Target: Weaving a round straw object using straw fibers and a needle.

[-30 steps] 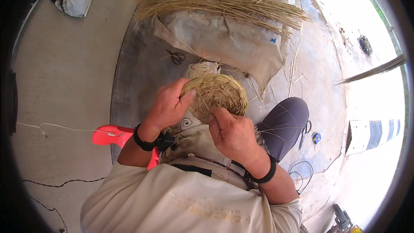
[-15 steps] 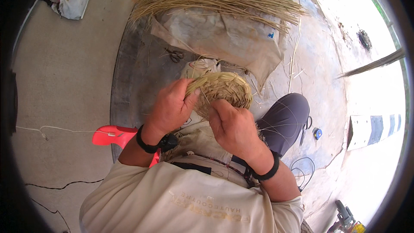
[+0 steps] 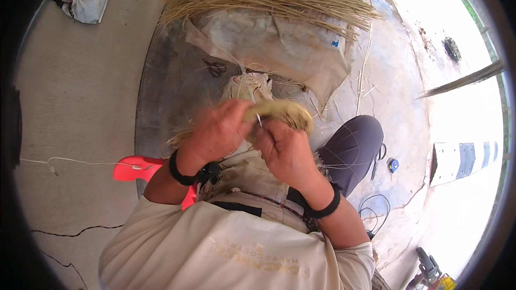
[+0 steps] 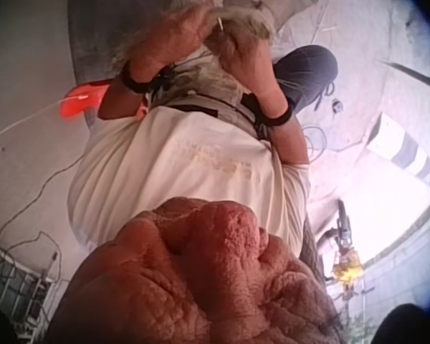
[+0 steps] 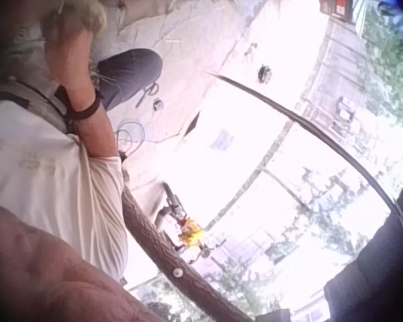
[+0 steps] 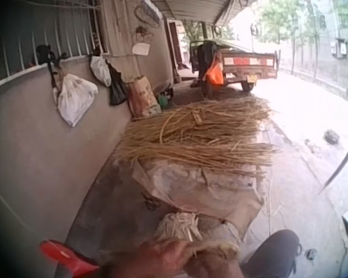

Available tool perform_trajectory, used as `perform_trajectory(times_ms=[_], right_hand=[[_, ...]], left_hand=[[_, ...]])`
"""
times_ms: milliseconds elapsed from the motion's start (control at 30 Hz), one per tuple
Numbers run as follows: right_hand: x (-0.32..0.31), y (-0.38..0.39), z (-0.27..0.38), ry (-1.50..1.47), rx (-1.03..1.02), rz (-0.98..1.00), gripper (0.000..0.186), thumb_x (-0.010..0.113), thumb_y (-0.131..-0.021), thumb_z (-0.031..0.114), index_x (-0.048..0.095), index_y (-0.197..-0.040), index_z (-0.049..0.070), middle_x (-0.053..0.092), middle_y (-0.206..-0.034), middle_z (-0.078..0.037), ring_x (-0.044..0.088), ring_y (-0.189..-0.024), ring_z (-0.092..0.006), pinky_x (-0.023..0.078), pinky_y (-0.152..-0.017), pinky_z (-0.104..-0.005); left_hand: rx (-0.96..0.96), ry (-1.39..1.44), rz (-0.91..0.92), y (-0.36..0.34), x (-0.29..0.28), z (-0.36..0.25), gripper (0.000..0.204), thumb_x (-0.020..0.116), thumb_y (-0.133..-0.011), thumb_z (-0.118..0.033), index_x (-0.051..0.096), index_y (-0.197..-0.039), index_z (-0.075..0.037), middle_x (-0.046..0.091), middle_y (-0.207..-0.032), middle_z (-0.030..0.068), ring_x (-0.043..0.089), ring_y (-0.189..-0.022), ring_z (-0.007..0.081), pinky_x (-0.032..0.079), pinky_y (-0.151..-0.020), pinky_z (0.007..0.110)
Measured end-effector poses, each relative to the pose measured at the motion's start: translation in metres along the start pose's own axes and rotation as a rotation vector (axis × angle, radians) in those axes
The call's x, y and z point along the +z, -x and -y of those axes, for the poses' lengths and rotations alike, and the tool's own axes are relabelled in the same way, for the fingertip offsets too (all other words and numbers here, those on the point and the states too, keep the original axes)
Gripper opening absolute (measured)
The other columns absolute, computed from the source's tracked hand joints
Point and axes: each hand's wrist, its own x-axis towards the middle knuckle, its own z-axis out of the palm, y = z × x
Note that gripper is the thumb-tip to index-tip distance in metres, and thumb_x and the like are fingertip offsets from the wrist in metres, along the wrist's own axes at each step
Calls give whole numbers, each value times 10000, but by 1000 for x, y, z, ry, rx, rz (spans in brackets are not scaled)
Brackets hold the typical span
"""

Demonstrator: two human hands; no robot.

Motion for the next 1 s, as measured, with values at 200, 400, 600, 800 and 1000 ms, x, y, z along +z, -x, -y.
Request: perform_trajectory(times_ms=[200, 400, 600, 800, 1000], right_hand=[[-27, -9, 28, 386, -238, -178, 113, 717, -943, 128, 721, -990, 26, 718, -856, -173, 705, -774, -375, 564, -693, -467], [-36, -34, 11, 561, -217, -106, 122, 722, -929, 155, 741, -930, 34, 704, -806, -178, 689, -758, -403, 548, -692, -464], [-44, -44, 9, -168, 23, -342, 240, 674, -1048, 192, 724, -1052, -43, 683, -800, -43, 594, -690, -140, 530, -689, -364], [-45, -16, 13, -760, -261, -180, 284, 584, -1089, 211, 640, -1289, 17, 637, -854, -38, 628, -681, -158, 561, -638, -328], [-194, 74, -5, -1034, -496, -263, 452, 351, -1161, 177, 366, -1603, 79, 434, -843, -18, 357, -546, -96, 312, -401, -241]], left_hand=[[130, -65, 115, -1, -1, -1, 235, 725, -903, -140, 630, -1097, -48, 681, -905, 144, 709, -785, 362, 566, -640, 454], [382, -156, 112, -4, 14, -11, 93, 661, -901, -116, 577, -892, -76, 634, -786, 84, 714, -671, 258, 577, -553, 385], [418, -118, 151, -2, 14, -10, 110, 692, -860, -84, 626, -943, -56, 612, -760, 66, 686, -652, 262, 551, -534, 392], [344, -244, 147, -5, 2, 15, 132, 672, -922, -165, 575, -905, -77, 642, -794, 90, 724, -681, 267, 583, -557, 401], [-9, -443, 123, 2, -81, 90, 241, 721, -923, -165, 635, -1128, -71, 718, -1001, 148, 716, -886, 392, 584, -701, 500]])
